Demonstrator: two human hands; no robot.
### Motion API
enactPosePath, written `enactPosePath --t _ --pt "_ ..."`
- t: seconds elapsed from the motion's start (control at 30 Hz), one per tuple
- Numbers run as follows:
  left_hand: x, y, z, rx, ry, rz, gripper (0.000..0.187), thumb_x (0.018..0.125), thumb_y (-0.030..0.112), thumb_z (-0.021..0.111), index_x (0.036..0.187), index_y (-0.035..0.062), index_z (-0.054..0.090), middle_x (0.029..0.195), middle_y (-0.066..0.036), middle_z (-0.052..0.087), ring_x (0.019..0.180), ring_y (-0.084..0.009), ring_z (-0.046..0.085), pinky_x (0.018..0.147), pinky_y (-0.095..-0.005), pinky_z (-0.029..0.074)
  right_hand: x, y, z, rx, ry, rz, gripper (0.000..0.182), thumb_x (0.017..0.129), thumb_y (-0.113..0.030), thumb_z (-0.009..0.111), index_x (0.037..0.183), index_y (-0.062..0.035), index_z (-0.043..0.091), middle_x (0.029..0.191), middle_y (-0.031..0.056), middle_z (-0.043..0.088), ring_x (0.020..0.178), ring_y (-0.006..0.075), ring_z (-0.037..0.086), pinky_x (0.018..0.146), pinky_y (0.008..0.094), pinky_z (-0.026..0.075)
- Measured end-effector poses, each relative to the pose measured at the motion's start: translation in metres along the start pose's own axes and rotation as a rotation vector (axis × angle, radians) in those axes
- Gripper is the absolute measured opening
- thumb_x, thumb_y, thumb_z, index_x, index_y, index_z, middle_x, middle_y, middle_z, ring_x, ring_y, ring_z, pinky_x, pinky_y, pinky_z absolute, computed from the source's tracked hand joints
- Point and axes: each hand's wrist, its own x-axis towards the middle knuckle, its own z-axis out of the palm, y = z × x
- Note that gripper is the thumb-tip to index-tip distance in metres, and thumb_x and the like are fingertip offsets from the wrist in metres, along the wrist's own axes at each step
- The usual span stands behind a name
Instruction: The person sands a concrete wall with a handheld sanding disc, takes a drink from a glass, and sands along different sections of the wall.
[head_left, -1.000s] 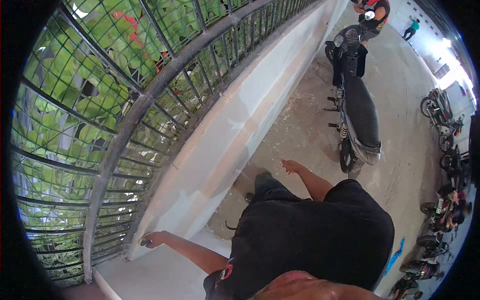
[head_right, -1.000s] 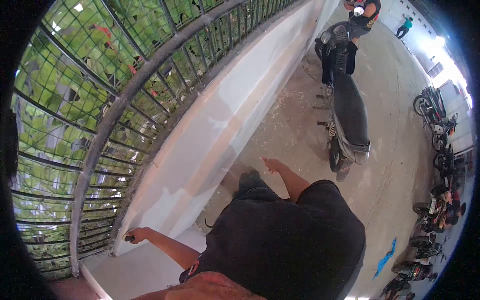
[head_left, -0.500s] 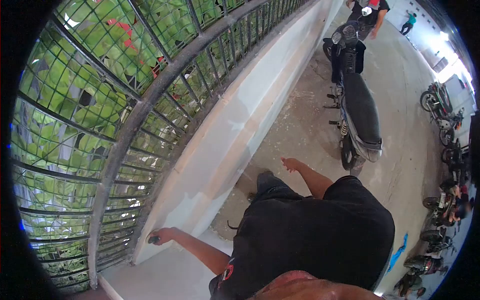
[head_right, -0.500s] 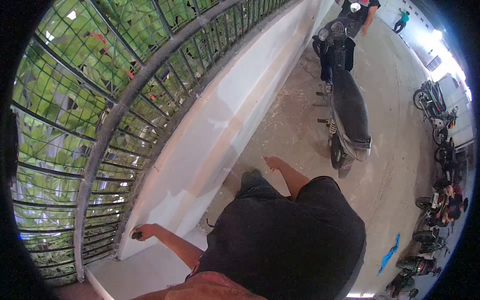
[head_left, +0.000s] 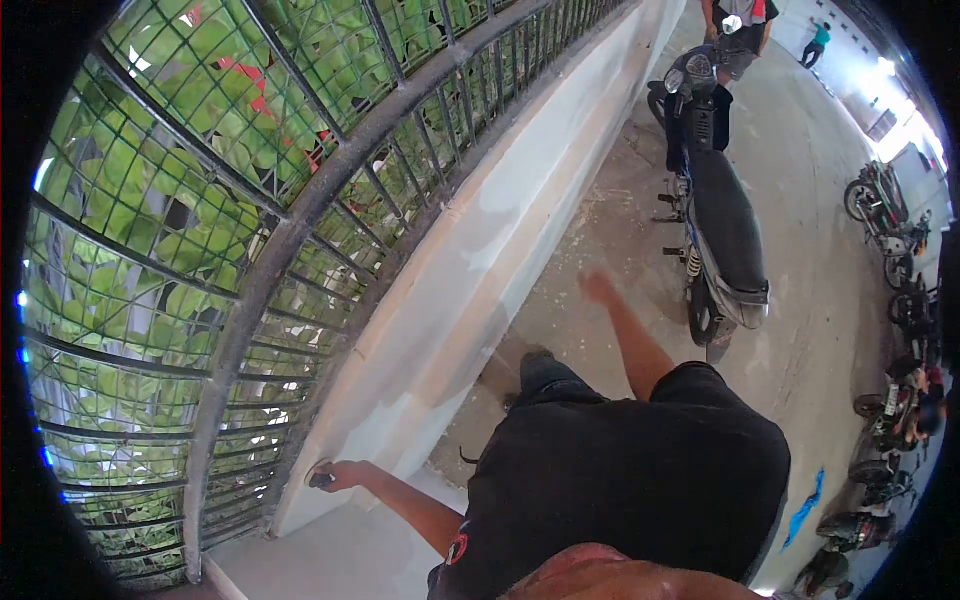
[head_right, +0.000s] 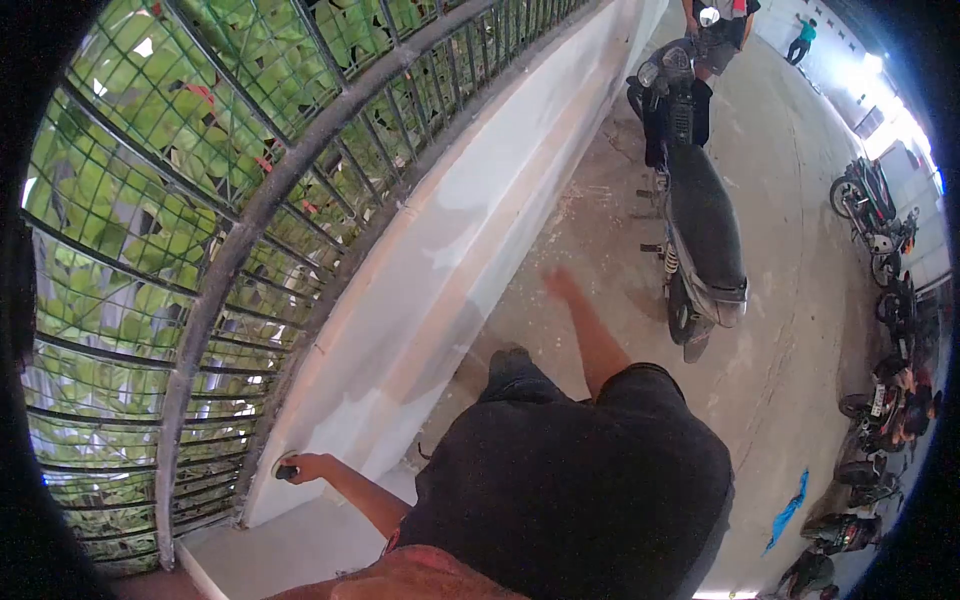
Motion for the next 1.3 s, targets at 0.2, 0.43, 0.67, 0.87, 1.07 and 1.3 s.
enactPosePath --t 0.2,0.43,0.67,0.87,1.07,1.3 --pt "0.048 0.001 -0.017 0.129 -0.067 -0.206 0.046 0.085 0.024 0.068 0.113 -0.0066 0.049 0.111 -0.023 0.059 0.091 -0.0293 0.061 0.074 -0.0417 0.052 0.126 -0.126 -0.369 0.471 0.767 -0.065 0.048 0.087 -0.028 0.056 0.129 -0.0075 0.044 0.098 0.0230 0.062 0.076 0.0231 0.059 0.067 0.0365 0.047" --pt "0.013 -0.029 -0.011 -0.008 -0.056 0.011 0.051 0.086 0.022 0.066 0.122 -0.0073 0.043 0.115 -0.021 0.057 0.101 -0.0294 0.059 0.085 -0.0399 0.050 0.127 -0.093 -0.401 0.120 0.955 -0.176 0.051 0.087 -0.026 0.052 0.129 0.0009 0.043 0.113 0.0261 0.057 0.098 0.0388 0.059 0.085 0.0427 0.046" --pt "0.002 0.014 0.002 0.171 0.150 -0.048 0.045 0.086 0.022 0.066 0.119 -0.0023 0.049 0.113 -0.019 0.059 0.099 -0.0287 0.060 0.083 -0.0421 0.050 -0.086 0.089 0.021 -0.092 -0.853 0.513 0.036 0.086 -0.030 0.055 0.107 -0.0024 0.064 0.108 0.0160 0.063 0.089 0.0274 0.063 0.078 0.0454 0.049" --pt "-0.030 0.047 0.001 0.000 -0.004 -0.067 0.054 0.090 0.031 0.061 0.129 -0.0001 0.041 0.123 -0.020 0.052 0.111 -0.0290 0.053 0.092 -0.0391 0.045 -0.192 0.087 -0.017 0.034 -1.010 0.759 0.039 0.088 -0.042 0.056 0.112 -0.0118 0.060 0.080 0.0073 0.063 0.077 0.0222 0.061 0.065 0.0390 0.049" --pt "-0.019 0.041 0.001 0.084 0.052 -0.101 0.059 0.087 0.026 0.066 0.130 -0.0022 0.038 0.121 -0.022 0.054 0.107 -0.0302 0.057 0.088 -0.0400 0.049 -0.075 0.169 -0.038 -0.396 -0.597 -0.028 0.049 0.077 -0.026 0.066 0.117 -0.0005 0.052 0.096 0.0136 0.065 0.089 0.0242 0.064 0.072 0.0386 0.052" --pt "-0.049 0.020 0.003 -0.042 -0.044 -0.148 0.056 0.086 0.020 0.066 0.130 -0.0034 0.039 0.122 -0.019 0.053 0.107 -0.0282 0.056 0.088 -0.0380 0.049 -0.045 0.089 -0.016 0.082 -0.532 0.100 0.043 0.085 -0.021 0.056 0.123 -0.0011 0.052 0.108 0.0131 0.063 0.087 0.0216 0.066 0.066 0.0354 0.055"
